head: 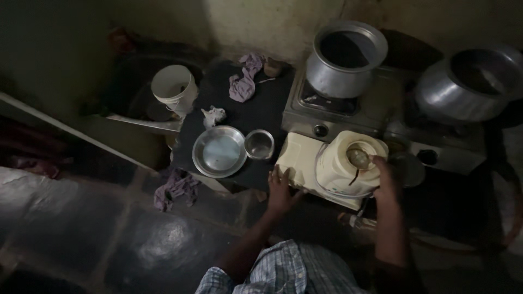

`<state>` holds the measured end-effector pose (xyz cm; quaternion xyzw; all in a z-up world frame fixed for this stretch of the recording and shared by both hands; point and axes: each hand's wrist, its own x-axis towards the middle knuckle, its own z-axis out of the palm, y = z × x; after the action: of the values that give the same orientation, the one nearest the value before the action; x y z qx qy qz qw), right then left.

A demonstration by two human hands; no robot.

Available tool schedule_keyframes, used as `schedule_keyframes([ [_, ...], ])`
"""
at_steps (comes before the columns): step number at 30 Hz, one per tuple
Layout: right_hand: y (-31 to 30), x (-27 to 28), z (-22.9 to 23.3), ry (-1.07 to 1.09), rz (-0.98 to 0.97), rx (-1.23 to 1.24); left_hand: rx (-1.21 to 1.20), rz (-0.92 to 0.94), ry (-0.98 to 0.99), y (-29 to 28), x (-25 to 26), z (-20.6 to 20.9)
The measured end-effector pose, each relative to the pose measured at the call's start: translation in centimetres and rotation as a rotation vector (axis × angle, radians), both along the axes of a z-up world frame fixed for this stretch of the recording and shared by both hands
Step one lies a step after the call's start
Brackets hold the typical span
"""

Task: The person moves a blue portable air cooler across a tiled floor and places it near a wall. They then pick up a white plastic bucket and carry it to a kitchen area, setting it down on a counter next to a stove.

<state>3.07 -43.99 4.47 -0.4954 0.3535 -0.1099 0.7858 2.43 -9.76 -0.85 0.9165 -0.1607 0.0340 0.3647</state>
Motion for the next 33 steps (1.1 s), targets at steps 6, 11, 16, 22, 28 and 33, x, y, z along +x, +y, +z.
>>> schedule_keyframes([
  [6, 0.6, -1.2, 0.7, -0.094, 0.069, 0.026, 0.003, 0.063, -0.034, 0.1, -0.3, -0.8],
  [11, 0.4, -1.2, -0.1, -0.171, 0.094, -0.083, 0.041, 0.108, -0.061, 0.1, -0.6, -0.2],
  [16, 1.8, -6.1, 1.0, -0.228, 0.169, -0.566, 0.028, 0.158, 0.055, 1.1, -4.8, 0.7],
  [22, 8.3, -13.2, 1.0, -0.179, 0.083, -0.590, -0.354, 0.417, 0.457, 4.2, -15.8, 1.9],
  [28, 11.2, -15.0, -8.6, -0.418, 0.635, -0.512, -0.477, 0.641, 0.272, 7.4, -22.3, -2.3],
  [33, 15.3, -13.2, -8.1, -0.313, 1.003, -0.597, -0.752, 0.675, 0.005, 10.1, -24.6, -1.7],
])
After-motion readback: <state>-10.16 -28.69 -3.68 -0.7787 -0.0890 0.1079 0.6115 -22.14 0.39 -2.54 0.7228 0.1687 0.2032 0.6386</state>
